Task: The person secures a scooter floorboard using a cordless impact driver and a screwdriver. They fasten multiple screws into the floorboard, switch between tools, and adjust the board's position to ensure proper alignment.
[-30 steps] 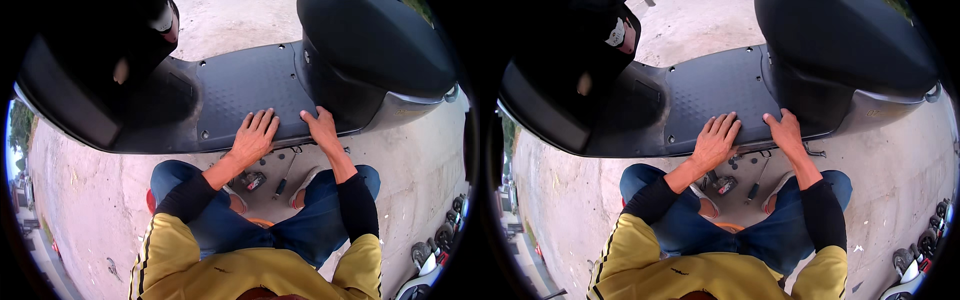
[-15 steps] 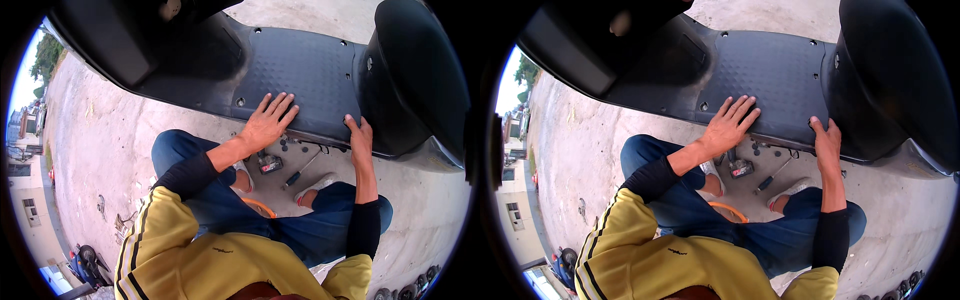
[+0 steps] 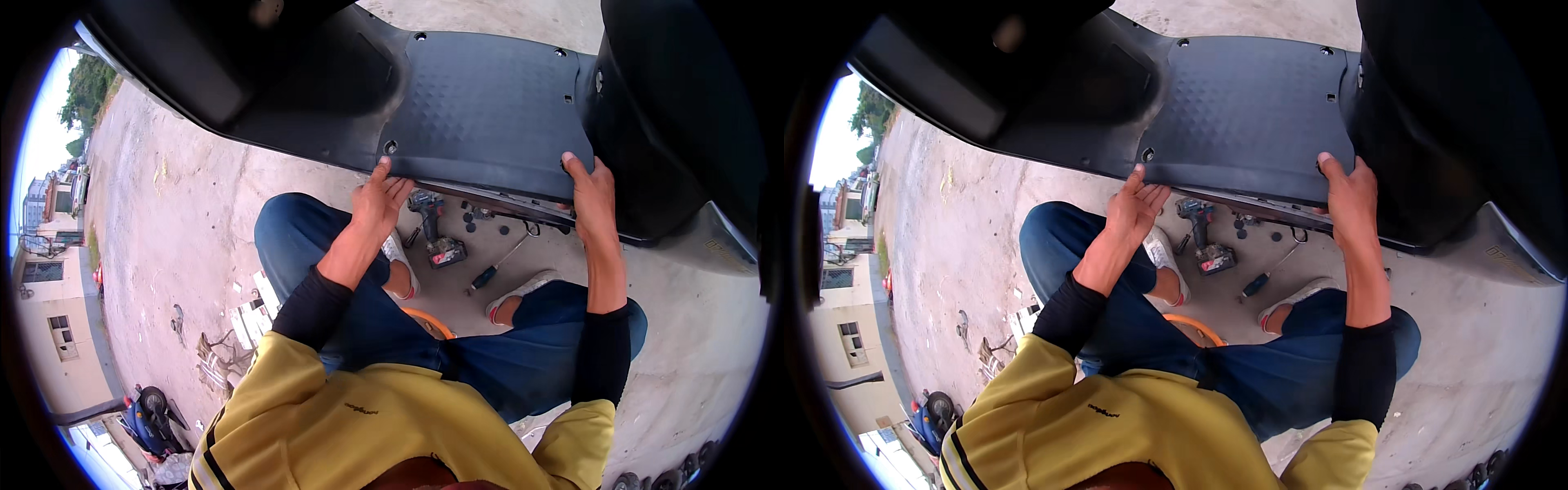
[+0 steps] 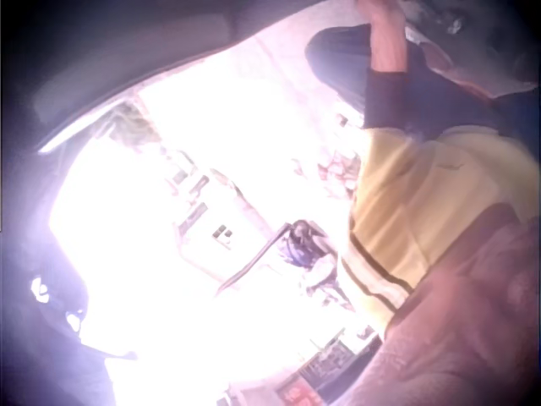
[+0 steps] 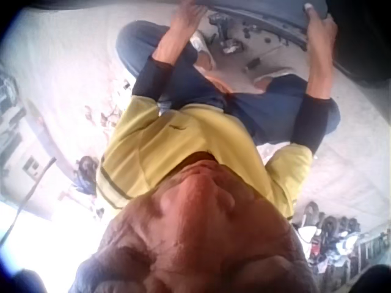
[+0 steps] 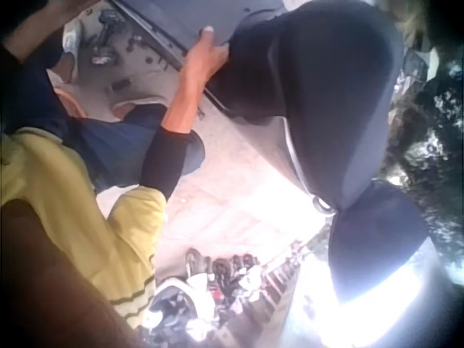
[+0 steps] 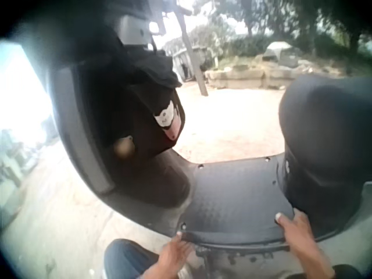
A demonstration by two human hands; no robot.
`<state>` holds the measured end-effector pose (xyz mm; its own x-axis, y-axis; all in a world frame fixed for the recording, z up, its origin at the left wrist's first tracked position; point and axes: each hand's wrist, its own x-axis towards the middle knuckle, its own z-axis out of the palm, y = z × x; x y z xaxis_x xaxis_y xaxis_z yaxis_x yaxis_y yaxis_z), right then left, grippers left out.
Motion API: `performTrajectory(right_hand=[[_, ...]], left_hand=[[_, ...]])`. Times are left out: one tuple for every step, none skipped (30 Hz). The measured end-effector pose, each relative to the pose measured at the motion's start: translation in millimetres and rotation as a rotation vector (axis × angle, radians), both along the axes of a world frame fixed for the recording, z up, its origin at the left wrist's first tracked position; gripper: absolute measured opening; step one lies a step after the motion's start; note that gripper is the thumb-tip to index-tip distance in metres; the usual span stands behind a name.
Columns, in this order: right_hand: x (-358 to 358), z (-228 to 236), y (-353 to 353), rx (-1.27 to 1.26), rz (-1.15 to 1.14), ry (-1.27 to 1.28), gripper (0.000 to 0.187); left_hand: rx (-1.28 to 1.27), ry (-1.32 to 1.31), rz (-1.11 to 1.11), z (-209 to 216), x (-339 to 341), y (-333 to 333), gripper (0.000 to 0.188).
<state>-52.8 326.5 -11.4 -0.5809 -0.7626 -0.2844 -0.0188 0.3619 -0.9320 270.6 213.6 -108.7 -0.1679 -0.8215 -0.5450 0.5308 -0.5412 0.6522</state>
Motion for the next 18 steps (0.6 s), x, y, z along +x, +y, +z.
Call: performTrajectory(right_hand=[[-3.5,-5.2,0.2,-0.009,0.0,-0.009,0.051],[-3.4,-8.5,0.4,-0.019,-0.004,-0.007,0.051],[-3.4,-10.7,0.8,-0.03,-0.007,-0.005,0.052],[-3.7,-13.4,1.6,-0.041,-0.01,-0.003,0.052],[-3.5,-18.9,1.8,-0.034,-0.021,0.013,0.053],[-4.8,-23.9,2.0,-0.028,-0.031,0.034,0.054],[-4.7,-27.3,2.2,-0.021,-0.041,0.055,0.055],[-3.2,-27.8,2.7,-0.022,-0.044,0.067,0.056],[-1.1,-27.7,4.6,-0.021,-0.047,0.078,0.058],[0.7,-29.1,6.5,-0.021,-0.051,0.09,0.059],[-1.0,-34.1,7.6,-0.01,-0.079,0.152,0.063],[-1.0,-37.6,7.7,-0.014,-0.079,0.147,0.063],[-1.3,-40.2,7.2,-0.017,-0.078,0.142,0.064],[-1.1,-43.5,6.9,-0.018,-0.078,0.132,0.064],[-1.6,-42.1,7.0,-0.011,-0.051,0.134,0.067],[-1.4,-42.1,6.6,-0.007,-0.057,0.127,0.068],[-0.2,-42.9,5.1,-0.006,-0.066,0.117,0.069],[-0.1,-42.8,4.5,-0.003,-0.074,0.113,0.07]], left_hand=[[0.058,0.013,0.077,-0.3,-5.5,-2.2,0.065],[0.115,0.016,0.151,-0.4,-7.9,-4.6,0.062],[0.135,0.024,0.18,-3.2,-11.9,-5.8,0.061],[0.156,0.032,0.209,-7.8,-17.3,-5.9,0.06],[0.175,0.038,0.241,-9.3,-22.1,-6.7,0.058],[0.182,0.008,0.238,-5.7,-30.0,-8.6,0.058],[0.19,-0.021,0.235,-1.8,-38.3,-10.8,0.057],[0.197,-0.051,0.236,2.2,-45.9,-12.1,0.056],[0.176,-0.112,0.251,-4.0,-49.5,-12.5,0.053],[0.169,-0.147,0.286,-5.3,-52.5,-11.0,0.052],[0.16,-0.176,0.31,-4.3,-60.2,-11.5,0.05],[0.15,-0.213,0.34,-2.8,-64.3,-11.2,0.049],[0.199,-0.274,0.403,-10.1,-67.5,-18.2,0.049],[0.173,-0.27,0.395,-19.0,-64.7,-20.8,0.049],[0.145,-0.265,0.384,-23.9,-62.4,-22.5,0.05],[0.116,-0.261,0.372,-28.7,-59.7,-24.2,0.05],[0.111,-0.276,0.364,-30.8,-56.8,-27.5,0.05],[0.109,-0.286,0.356,-31.2,-56.2,-28.6,0.049]])
